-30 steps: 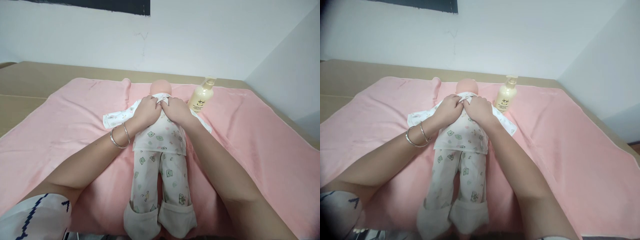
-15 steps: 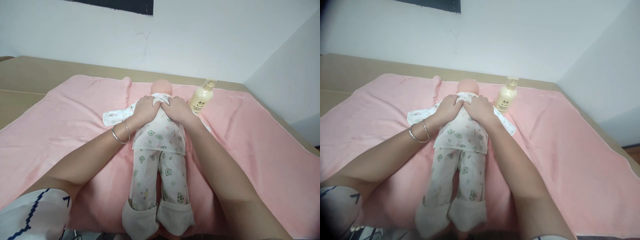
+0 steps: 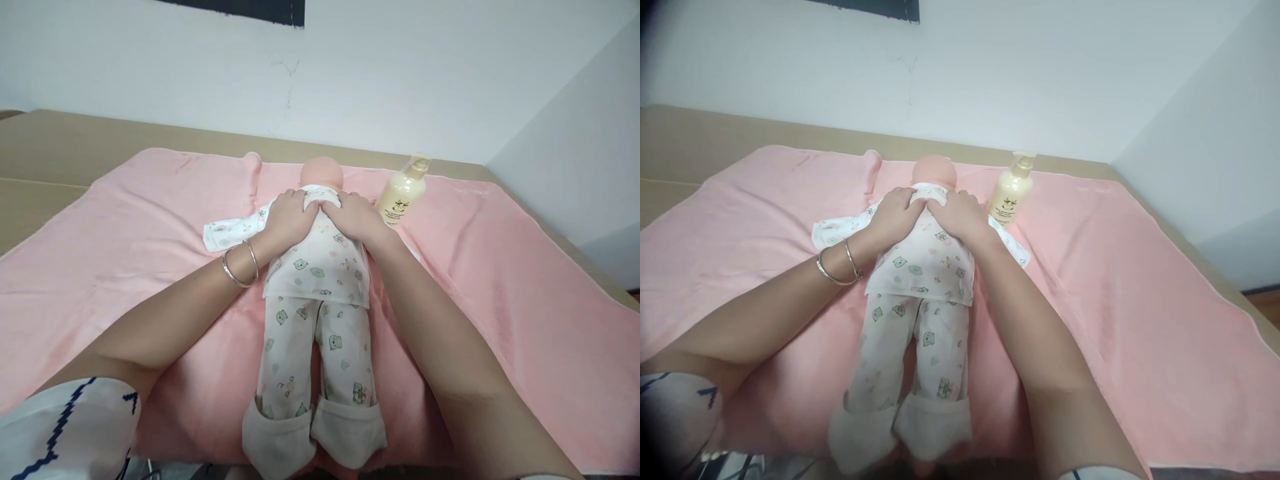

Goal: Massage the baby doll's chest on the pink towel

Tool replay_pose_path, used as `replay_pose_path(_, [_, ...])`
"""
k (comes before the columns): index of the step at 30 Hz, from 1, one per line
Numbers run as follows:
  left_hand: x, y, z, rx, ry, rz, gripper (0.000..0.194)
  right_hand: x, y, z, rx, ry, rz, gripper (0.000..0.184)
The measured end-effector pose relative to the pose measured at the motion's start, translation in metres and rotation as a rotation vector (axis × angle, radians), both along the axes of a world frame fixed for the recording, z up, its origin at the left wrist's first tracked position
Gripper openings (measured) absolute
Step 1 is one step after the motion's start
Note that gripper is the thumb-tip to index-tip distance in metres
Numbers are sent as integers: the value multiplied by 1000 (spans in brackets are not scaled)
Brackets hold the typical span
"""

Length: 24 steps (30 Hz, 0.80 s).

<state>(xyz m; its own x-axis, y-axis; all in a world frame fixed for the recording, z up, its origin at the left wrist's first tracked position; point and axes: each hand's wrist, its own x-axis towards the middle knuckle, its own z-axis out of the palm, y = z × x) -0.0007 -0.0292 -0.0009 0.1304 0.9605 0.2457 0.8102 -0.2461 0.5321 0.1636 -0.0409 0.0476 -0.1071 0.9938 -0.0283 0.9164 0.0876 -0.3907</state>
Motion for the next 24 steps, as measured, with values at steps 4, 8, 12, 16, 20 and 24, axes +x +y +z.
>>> replay_pose_path(4, [1, -1, 0, -2, 4, 23, 48, 0, 0, -1, 2, -4, 6, 63])
replay_pose_path(8, [4, -6, 5, 11, 45, 24, 48, -1, -1, -1, 1, -1, -7, 62])
replay_pose_path(12, [5, -12, 10, 49, 107, -21, 44, -1, 1, -2, -2, 9, -12, 62])
replay_pose_path(16, [5, -13, 11, 53, 107, -6, 42, -1, 1, -2, -3, 2, 3, 66])
replay_pose_path(20, [5, -10, 10, 4, 95, 25, 42, -3, -3, 1, 3, -36, -14, 72])
replay_pose_path(24, [3, -6, 8, -27, 76, 35, 48, -10, -13, 8, -1, -95, -17, 66])
